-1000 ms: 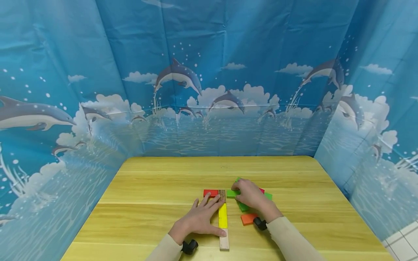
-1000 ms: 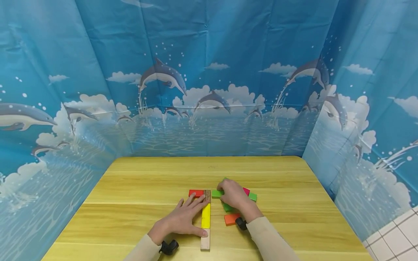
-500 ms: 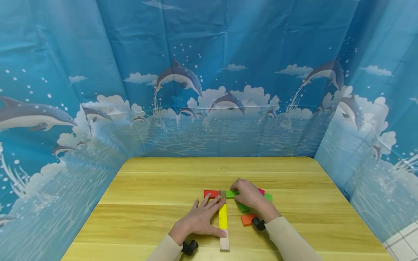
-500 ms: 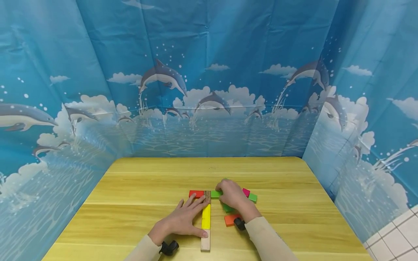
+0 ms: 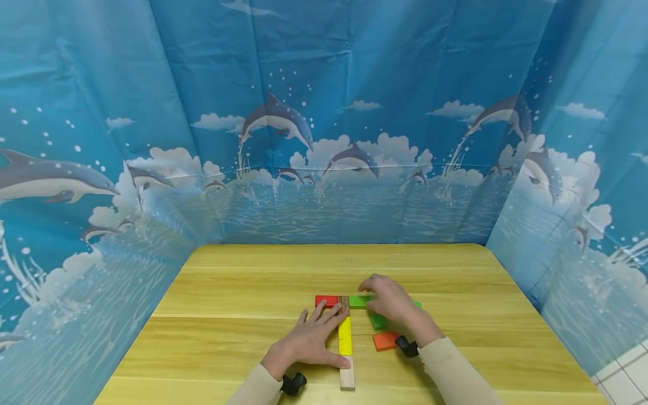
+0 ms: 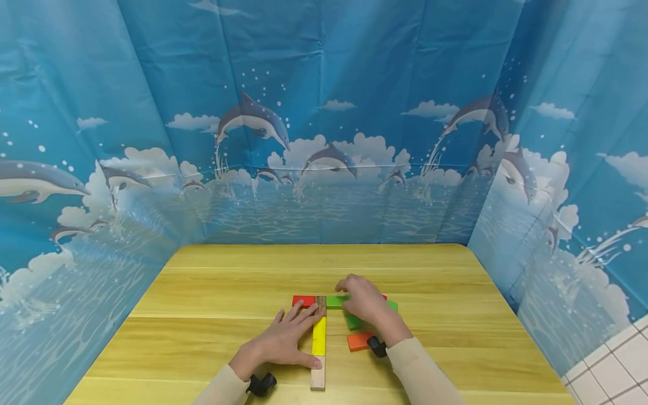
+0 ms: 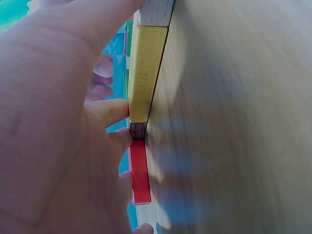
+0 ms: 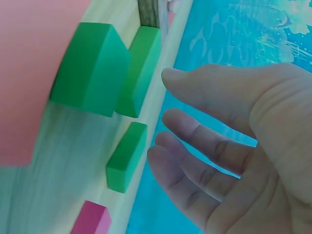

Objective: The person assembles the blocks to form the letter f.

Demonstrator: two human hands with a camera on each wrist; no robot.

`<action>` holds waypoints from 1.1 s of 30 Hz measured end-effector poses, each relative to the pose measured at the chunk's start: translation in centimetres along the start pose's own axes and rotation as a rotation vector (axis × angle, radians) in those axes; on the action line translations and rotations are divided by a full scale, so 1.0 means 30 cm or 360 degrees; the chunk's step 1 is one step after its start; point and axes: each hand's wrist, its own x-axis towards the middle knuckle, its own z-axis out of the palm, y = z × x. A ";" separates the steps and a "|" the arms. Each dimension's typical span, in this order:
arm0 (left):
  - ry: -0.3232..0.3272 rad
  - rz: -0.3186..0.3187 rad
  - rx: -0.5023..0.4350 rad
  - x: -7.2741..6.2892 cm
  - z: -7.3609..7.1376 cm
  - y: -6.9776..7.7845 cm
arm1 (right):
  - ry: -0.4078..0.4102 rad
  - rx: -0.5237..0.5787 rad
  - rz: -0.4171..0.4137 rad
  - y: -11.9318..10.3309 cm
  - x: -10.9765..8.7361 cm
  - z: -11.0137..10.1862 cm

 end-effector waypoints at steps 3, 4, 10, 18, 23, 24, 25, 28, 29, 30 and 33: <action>-0.0009 -0.0001 -0.0008 0.000 -0.001 0.000 | 0.0000 0.0014 -0.0007 -0.008 -0.014 -0.018; -0.0011 0.0001 -0.0010 0.000 -0.001 0.000 | -0.0002 0.0021 -0.0005 -0.011 -0.019 -0.024; 0.0005 0.0012 0.0011 0.007 -0.003 0.002 | 0.0013 0.0026 0.0018 -0.032 -0.054 -0.056; -0.0003 -0.0001 0.0014 0.010 -0.001 0.005 | 0.0021 -0.0040 -0.0035 -0.051 -0.113 -0.066; -0.0005 -0.0002 0.0015 0.007 -0.001 0.006 | 0.0043 -0.0015 -0.0056 -0.059 -0.150 -0.073; -0.0003 0.0000 0.0018 0.007 -0.001 0.006 | 0.0037 0.0011 -0.0054 -0.061 -0.158 -0.076; -0.0001 0.0001 0.0020 0.007 -0.001 0.006 | 0.0023 0.0041 -0.0050 -0.062 -0.165 -0.077; -0.0002 0.0000 0.0023 0.006 -0.001 0.005 | -0.0026 0.0122 -0.0036 -0.061 -0.186 -0.080; -0.0003 -0.0001 0.0024 0.006 -0.001 0.005 | -0.0045 0.0152 -0.0028 -0.060 -0.193 -0.080; -0.0003 -0.0002 0.0023 0.006 -0.001 0.005 | -0.0059 0.0173 -0.0021 -0.059 -0.200 -0.079; 0.0001 -0.0004 0.0020 0.005 -0.001 0.004 | -0.0105 0.0223 -0.0008 -0.051 -0.218 -0.073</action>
